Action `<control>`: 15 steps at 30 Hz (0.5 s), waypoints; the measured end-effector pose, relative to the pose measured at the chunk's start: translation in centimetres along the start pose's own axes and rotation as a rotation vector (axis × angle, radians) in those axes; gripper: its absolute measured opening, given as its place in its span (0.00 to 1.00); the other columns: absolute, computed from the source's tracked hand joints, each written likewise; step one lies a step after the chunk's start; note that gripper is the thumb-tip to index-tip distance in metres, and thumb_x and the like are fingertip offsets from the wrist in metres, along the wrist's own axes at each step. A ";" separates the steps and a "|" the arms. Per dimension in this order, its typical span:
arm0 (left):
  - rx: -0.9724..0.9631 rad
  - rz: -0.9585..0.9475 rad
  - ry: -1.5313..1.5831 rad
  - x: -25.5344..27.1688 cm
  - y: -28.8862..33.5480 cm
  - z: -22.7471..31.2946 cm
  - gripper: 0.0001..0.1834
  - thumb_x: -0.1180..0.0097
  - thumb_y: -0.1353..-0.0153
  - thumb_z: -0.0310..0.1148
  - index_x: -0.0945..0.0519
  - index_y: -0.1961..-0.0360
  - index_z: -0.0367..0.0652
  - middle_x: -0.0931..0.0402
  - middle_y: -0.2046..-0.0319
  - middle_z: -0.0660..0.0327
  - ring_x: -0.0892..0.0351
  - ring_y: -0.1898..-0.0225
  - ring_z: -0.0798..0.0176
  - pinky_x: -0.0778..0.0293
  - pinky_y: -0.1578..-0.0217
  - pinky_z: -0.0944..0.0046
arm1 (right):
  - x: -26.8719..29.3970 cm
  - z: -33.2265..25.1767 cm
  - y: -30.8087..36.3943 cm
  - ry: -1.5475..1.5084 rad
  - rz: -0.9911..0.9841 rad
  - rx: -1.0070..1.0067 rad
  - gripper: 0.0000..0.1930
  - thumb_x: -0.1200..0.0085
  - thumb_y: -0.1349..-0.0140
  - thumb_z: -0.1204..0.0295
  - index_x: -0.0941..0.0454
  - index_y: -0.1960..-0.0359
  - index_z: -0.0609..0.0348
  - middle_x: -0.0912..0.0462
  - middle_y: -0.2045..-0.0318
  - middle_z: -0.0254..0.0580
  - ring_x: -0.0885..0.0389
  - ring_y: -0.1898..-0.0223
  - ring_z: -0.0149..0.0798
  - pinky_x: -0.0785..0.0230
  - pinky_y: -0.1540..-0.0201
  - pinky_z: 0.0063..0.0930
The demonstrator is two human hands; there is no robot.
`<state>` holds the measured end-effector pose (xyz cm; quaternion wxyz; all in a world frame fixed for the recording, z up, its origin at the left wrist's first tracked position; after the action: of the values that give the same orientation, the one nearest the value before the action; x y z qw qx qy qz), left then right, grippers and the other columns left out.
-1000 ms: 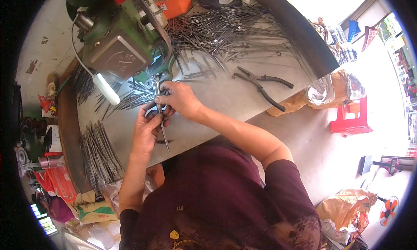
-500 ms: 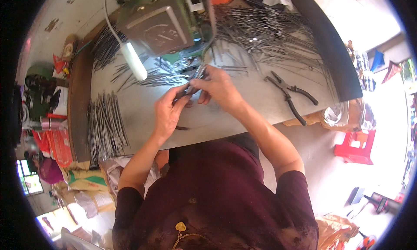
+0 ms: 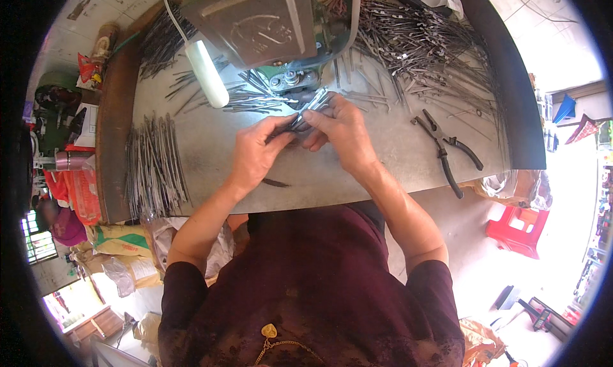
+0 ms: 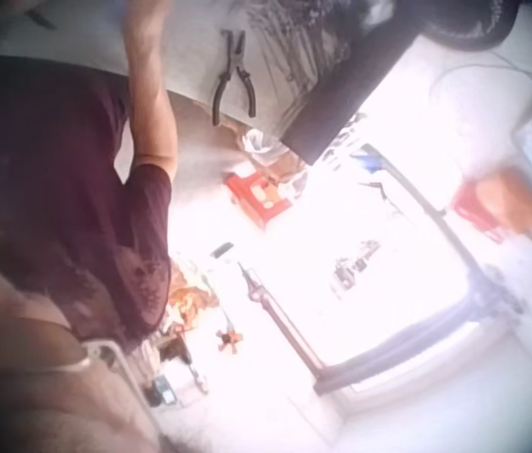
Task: The person puts on glasses and repeatedly picks up metal umbrella rib pieces, aligns them, and joins them using a press machine and pliers.
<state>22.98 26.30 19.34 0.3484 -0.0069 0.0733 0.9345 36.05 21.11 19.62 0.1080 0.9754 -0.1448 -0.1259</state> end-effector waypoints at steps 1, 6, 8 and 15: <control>-0.216 0.048 -0.292 0.1 0.2 2.2 0.16 0.41 0.43 0.21 0.20 0.52 0.38 0.18 0.67 0.59 0.19 0.67 0.69 0.23 0.66 0.68 | 0.0 -0.2 0.0 0.001 -0.001 -0.003 0.15 0.44 0.36 0.66 0.27 0.55 0.65 0.19 0.72 0.40 0.22 0.80 0.29 0.30 0.78 0.20; -0.417 0.056 -0.564 1.0 -0.6 4.7 0.19 0.39 0.47 0.22 0.19 0.52 0.44 0.18 0.70 0.60 0.19 0.69 0.70 0.25 0.67 0.67 | 0.1 -0.3 -0.8 -0.140 -0.029 -0.081 0.16 0.47 0.35 0.66 0.31 0.53 0.67 0.19 0.65 0.46 0.18 0.74 0.36 0.25 0.71 0.25; -0.097 0.064 -0.452 4.0 -2.5 3.1 0.14 0.38 0.45 0.25 0.18 0.56 0.39 0.19 0.70 0.60 0.18 0.69 0.68 0.25 0.68 0.68 | 1.3 -0.5 -1.9 -0.216 0.038 -0.061 0.15 0.48 0.34 0.67 0.32 0.53 0.66 0.19 0.64 0.48 0.17 0.72 0.37 0.24 0.69 0.25; -0.051 0.234 0.307 6.4 -4.8 2.2 0.11 0.40 0.41 0.23 0.28 0.59 0.36 0.21 0.65 0.54 0.16 0.64 0.60 0.20 0.63 0.69 | 2.2 0.7 -4.3 -0.530 0.124 -0.003 0.10 0.54 0.30 0.71 0.33 0.54 0.65 0.20 0.57 0.54 0.16 0.59 0.46 0.21 0.58 0.33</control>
<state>21.34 34.31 20.52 0.2217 -0.1494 0.1020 0.9582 38.96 24.32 17.40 0.0755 0.8976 -0.2271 -0.3703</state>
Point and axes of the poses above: each hand's wrist, its own y-axis away from the middle knuckle, its own x-axis out of the back of the hand, z = x × y, the point moved 10 cm from there along -y, towards the middle knuckle
